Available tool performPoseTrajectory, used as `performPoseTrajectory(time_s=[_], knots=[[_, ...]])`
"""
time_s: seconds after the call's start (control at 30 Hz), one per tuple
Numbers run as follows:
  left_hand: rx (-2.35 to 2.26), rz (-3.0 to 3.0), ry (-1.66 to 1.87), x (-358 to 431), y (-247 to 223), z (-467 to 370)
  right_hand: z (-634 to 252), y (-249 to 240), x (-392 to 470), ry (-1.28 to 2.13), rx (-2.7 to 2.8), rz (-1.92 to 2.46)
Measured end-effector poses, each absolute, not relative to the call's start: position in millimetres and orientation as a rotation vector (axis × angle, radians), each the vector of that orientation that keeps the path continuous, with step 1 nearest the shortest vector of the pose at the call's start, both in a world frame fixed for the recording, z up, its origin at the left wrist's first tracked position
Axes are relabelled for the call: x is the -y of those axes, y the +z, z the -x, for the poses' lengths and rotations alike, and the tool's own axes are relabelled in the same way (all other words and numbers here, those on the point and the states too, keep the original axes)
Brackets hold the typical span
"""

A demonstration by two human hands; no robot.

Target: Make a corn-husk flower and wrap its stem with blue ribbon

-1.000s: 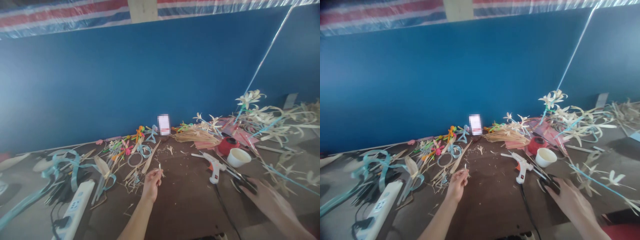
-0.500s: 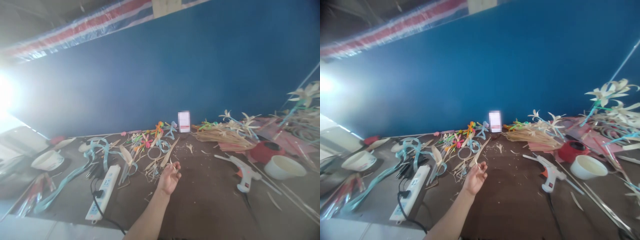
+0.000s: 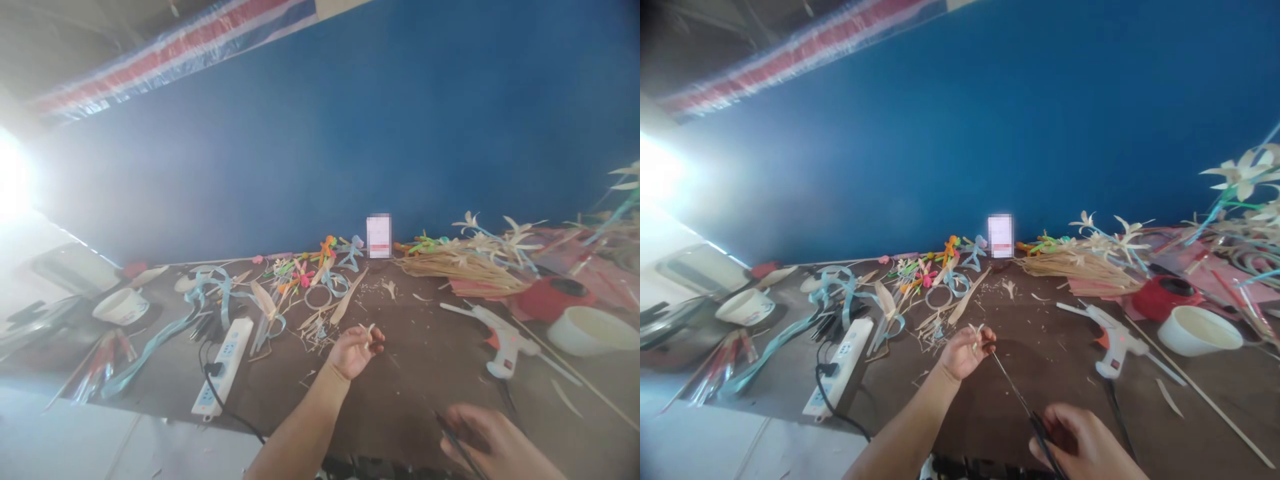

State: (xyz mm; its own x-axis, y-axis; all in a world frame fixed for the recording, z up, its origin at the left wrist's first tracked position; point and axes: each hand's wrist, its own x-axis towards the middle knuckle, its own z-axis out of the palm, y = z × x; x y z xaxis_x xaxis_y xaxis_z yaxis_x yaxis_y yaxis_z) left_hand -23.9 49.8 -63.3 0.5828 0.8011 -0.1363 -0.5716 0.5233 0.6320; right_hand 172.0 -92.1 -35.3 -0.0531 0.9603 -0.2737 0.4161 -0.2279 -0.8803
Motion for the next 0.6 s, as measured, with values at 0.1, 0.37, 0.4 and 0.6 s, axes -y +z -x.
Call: performPoseTrajectory(time_s=[0.1, 0.37, 0.4, 0.6], knots=[[-0.468, -0.623, 0.826, -50, -65, 22, -171, -30, 79, 1.369, 1.503, 1.603], [-0.508, -0.777, 0.752, -50, -62, 19, -171, -28, 68, 1.282, 1.711, 1.673], [-0.501, -0.781, 0.753, -49, -62, 19, -171, -27, 68, 1.278, 1.742, 1.686], [-0.465, -0.807, 0.772, -49, -62, 17, -171, -23, 63, 1.307, 1.795, 1.733]])
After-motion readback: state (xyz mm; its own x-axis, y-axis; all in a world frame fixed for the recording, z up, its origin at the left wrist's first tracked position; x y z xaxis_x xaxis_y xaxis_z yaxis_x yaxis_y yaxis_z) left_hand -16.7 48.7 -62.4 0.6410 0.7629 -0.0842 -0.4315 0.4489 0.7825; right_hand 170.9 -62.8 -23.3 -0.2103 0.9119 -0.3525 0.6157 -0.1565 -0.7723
